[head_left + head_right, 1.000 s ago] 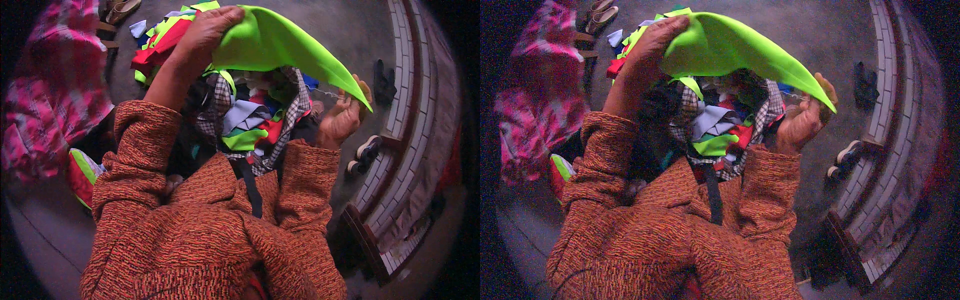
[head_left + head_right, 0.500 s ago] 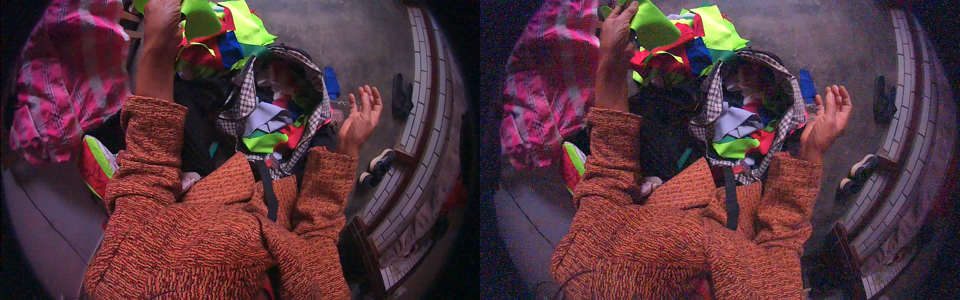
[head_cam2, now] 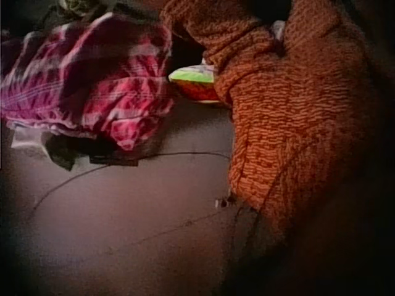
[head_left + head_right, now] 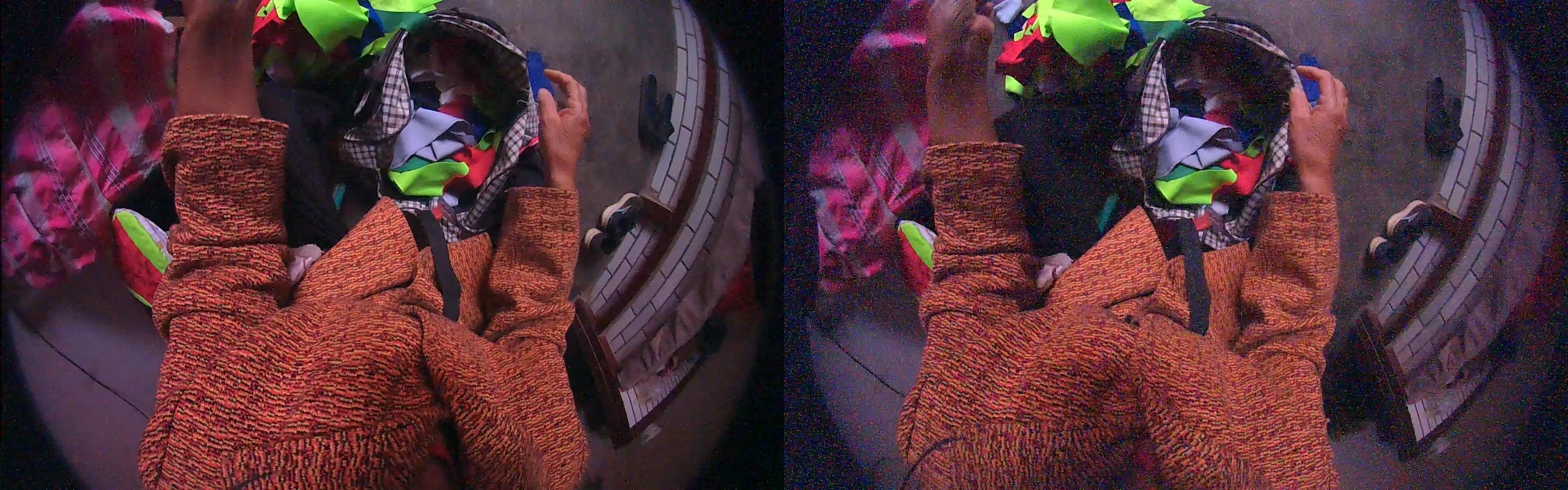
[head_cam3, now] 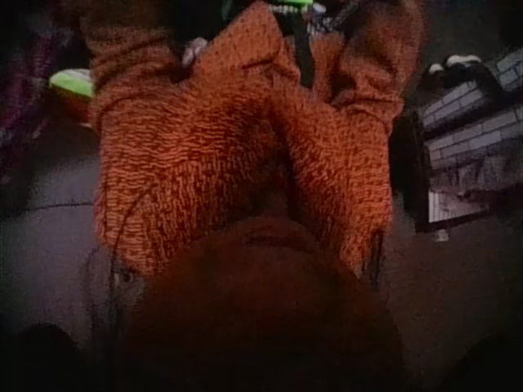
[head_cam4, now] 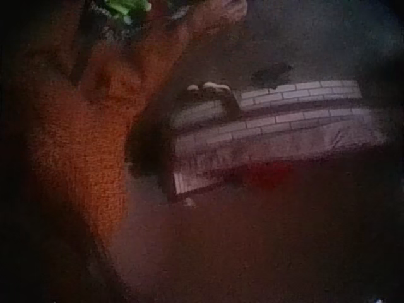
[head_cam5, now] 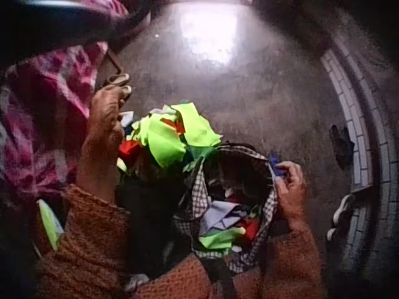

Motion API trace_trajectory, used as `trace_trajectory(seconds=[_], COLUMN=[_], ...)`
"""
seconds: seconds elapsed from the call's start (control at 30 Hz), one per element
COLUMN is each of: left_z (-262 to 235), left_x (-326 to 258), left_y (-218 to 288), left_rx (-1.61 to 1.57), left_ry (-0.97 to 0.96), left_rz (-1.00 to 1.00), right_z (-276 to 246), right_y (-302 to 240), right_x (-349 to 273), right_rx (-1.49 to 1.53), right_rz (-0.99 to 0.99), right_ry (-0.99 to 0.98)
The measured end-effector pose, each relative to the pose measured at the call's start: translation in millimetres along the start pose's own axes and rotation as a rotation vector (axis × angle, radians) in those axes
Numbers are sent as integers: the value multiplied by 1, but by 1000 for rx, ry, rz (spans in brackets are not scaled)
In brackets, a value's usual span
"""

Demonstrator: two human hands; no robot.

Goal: The person sits on the floor and sorts through a pile of colorful fabric pieces. They pick up individual pieces, unfold them, and place them into a checkered bag or onto a separate pile.

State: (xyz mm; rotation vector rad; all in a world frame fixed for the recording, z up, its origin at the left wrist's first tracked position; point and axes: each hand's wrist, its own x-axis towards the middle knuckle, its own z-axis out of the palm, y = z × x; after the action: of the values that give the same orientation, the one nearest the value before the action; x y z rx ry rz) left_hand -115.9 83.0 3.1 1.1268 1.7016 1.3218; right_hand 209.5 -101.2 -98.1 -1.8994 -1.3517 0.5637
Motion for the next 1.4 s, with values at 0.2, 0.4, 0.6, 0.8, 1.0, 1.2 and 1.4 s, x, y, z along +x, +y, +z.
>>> trace_trajectory(seconds=[0.2,0.4,0.6,0.8,1.0,1.2,1.4], left_z=[33,54,58,60,62,64,67], left_x=[-48,-107,-122,-118,-113,-97,-84], left_y=[22,34,34,32,31,27,19], left_rx=[-150,-102,-47,-30,-60,-142,-218], left_ry=[-159,-578,-797,-841,-845,-852,-898], left_rz=[-18,103,81,44,9,-59,-144], right_z=[39,117,160,183,173,102,27], right_y=[24,91,77,98,97,51,-20], right_x=[-16,-63,-123,-171,-146,-108,-69], right_rx=[49,-273,-613,-757,-491,-273,551], right_rz=[87,-14,-24,-357,-245,-182,270], right_ry=[-212,-523,-986,-832,-974,-954,-688])
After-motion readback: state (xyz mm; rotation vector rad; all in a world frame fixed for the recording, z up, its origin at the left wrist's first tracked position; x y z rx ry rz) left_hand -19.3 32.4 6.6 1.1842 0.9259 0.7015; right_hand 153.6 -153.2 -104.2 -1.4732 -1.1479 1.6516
